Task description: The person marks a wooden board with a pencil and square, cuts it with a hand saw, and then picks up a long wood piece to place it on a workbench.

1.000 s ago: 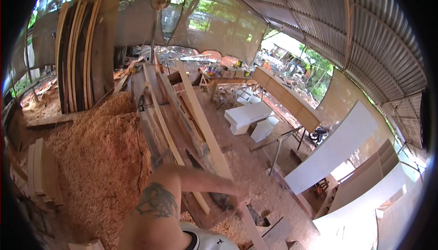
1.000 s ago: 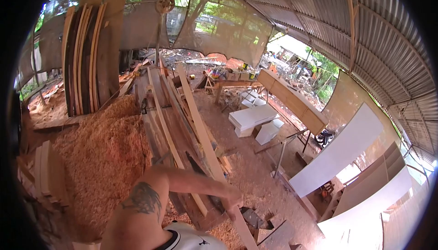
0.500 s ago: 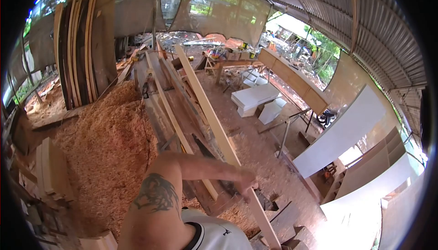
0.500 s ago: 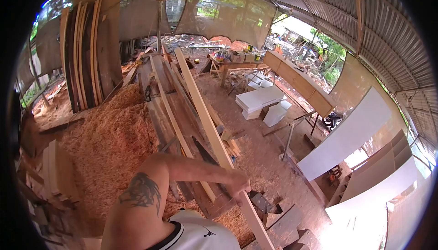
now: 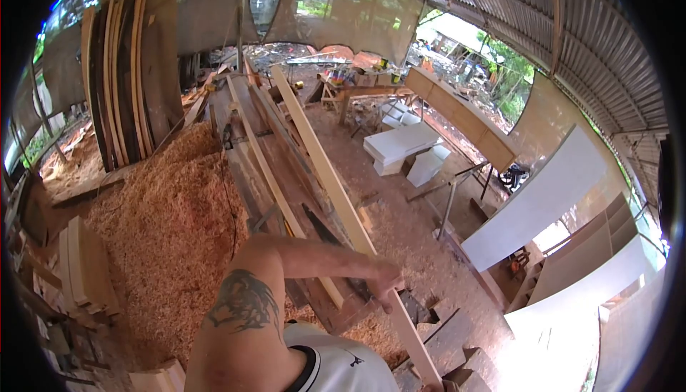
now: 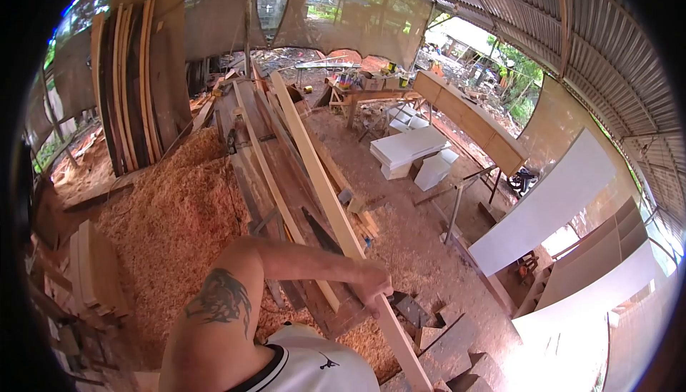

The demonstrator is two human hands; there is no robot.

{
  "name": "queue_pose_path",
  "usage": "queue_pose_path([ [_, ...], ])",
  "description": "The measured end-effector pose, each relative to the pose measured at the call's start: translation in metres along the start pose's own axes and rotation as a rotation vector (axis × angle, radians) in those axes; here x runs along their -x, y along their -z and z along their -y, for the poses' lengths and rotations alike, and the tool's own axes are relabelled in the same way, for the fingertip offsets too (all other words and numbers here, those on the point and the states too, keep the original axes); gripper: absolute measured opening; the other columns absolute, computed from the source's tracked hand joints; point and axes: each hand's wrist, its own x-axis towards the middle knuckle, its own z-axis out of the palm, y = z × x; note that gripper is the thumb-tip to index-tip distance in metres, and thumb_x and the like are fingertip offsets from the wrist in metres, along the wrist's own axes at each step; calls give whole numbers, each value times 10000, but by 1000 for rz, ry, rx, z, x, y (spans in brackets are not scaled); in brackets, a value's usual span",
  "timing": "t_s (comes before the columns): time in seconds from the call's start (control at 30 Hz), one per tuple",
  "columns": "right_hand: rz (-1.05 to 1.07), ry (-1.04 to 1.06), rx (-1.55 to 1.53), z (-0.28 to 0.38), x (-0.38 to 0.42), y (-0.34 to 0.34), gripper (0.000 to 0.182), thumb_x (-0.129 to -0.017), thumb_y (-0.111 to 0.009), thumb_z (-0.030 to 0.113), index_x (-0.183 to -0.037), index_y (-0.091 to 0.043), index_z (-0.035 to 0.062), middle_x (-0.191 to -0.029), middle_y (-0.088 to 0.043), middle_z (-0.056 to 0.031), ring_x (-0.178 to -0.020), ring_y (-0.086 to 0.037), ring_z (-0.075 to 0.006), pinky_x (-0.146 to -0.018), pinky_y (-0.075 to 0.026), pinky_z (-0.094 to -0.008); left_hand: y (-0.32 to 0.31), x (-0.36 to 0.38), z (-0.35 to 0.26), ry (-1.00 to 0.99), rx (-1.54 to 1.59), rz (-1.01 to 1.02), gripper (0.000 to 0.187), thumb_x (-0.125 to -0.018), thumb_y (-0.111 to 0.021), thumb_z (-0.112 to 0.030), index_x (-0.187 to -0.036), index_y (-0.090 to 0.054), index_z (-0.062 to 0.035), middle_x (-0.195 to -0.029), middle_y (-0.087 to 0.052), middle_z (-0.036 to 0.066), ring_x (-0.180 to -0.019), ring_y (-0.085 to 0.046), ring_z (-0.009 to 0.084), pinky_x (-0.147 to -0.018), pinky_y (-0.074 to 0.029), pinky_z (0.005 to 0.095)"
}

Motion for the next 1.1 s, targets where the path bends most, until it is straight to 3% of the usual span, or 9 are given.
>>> queue_pose_path([
  [0.13,74,-88,-49,-7,5,-5,100,-863,-818,212,-945,-770,180,-921,-651,-137,-916,-622,-397,-770,-521,-544,2,2,0,-37,0,17,734,-746,-806,-730,-969,-721,-35,-879,-746,197,-908,-743,395,-873,-568,503],
  [0.23,175,-166,-138,0,1,6,179,-897,-801,186,-1056,-746,127,-926,-682,-153,-861,-668,-360,-733,-550,-518,-3,0,6,-115,4,6,729,-720,-832,-719,-961,-698,-44,-876,-743,191,-893,-740,392,-855,-572,499],
  [0.43,543,-558,-606,4,-4,4,654,-987,-670,598,-1472,-650,161,-1169,-786,-177,-948,-782,-306,-937,-597,-508,-9,5,10,-91,23,64,722,-717,-841,-707,-978,-698,-49,-898,-738,174,-920,-733,371,-827,-571,495],
  [0.53,198,-293,-541,-72,54,-94,372,-895,-825,206,-1201,-674,60,-942,-711,-155,-779,-706,-304,-651,-574,-452,-10,9,10,0,35,163,767,-690,-844,-738,-1003,-739,-45,-989,-754,173,-978,-731,361,-867,-569,480],
  [0.63,310,-228,-237,33,2,-25,536,-871,-869,261,-1270,-603,21,-947,-719,-136,-709,-699,-260,-574,-565,-389,-27,10,20,47,70,225,816,-686,-831,-766,-1042,-773,-34,-1029,-763,186,-1009,-730,352,-895,-566,470],
  [0.73,449,-438,-389,37,1,-39,587,-828,-915,326,-1239,-613,35,-928,-704,-138,-708,-699,-288,-581,-567,-403,-42,17,28,47,83,215,782,-715,-806,-769,-991,-781,-38,-961,-765,180,-963,-733,366,-862,-568,485],
  [0.77,369,-288,-470,40,4,-43,561,-862,-894,357,-1220,-609,33,-953,-704,-156,-785,-695,-288,-669,-577,-418,-46,20,30,45,84,203,762,-726,-798,-768,-958,-782,-43,-927,-766,173,-939,-735,375,-844,-569,493],
  [0.97,210,-96,-122,21,27,-113,459,-918,-847,324,-1209,-618,54,-953,-675,-98,-907,-603,-193,-805,-535,-392,-86,22,54,203,127,270,755,-727,-799,-747,-971,-793,-33,-923,-771,186,-944,-739,384,-852,-576,490],
  [1.1,187,-97,-153,18,17,-125,450,-897,-849,366,-1142,-645,49,-915,-685,-116,-859,-636,-254,-782,-543,-420,-114,24,67,262,149,211,699,-737,-820,-689,-1012,-779,-48,-943,-770,186,-969,-733,394,-873,-571,490],
])
